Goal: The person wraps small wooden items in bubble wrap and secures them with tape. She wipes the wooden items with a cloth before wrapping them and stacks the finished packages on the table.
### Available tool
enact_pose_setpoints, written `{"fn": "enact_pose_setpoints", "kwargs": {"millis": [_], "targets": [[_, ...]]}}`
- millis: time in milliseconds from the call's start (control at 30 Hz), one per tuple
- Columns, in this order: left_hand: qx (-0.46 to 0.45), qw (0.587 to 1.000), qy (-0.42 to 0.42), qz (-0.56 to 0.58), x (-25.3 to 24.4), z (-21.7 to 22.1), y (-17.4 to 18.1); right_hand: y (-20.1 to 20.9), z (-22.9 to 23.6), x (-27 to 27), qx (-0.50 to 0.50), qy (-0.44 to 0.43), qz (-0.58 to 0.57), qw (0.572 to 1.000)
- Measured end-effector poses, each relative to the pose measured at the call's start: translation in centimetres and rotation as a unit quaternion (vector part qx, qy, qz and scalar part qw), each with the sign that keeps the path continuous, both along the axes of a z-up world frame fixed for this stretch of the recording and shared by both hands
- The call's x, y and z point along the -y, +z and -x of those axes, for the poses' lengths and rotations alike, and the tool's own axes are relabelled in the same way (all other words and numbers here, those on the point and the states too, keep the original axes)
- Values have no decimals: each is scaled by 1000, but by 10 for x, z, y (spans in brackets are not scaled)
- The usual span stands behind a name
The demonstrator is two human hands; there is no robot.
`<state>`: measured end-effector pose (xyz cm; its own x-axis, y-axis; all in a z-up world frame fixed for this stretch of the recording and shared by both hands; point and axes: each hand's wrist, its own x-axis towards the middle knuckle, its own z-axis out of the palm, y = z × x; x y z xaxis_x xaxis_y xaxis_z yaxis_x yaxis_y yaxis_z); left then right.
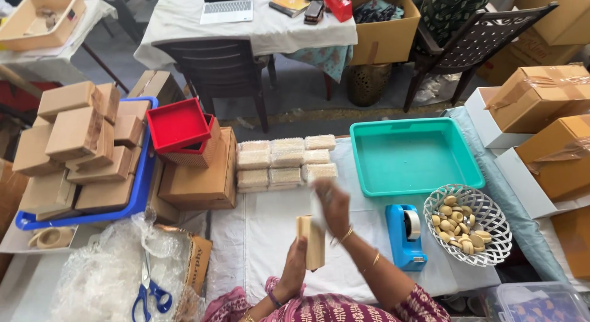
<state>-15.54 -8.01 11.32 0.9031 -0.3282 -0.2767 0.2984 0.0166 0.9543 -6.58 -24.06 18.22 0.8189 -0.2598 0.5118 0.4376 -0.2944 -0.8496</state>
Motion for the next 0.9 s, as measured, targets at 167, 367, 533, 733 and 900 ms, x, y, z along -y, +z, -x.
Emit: {"fn": "enact_pose_setpoints", "kwargs": {"millis": [167, 367, 533, 733, 900], "targets": [[52, 992, 37, 112, 2, -7, 30, 6, 28, -8, -138, 114, -309, 934], [154, 959, 190, 146, -1, -4, 64, -32, 70, -44, -147, 141, -257, 945], [161, 962, 215, 51, -12, -18, 49, -49, 91, -58, -160, 35, -98, 982], [-16, 977, 190, 101, -26, -22, 38, -18, 73, -65, 54, 86, 127, 987], [24, 970, 129, 203, -27, 6, 66, 12, 51, -63, -41, 28, 62, 997]]}}
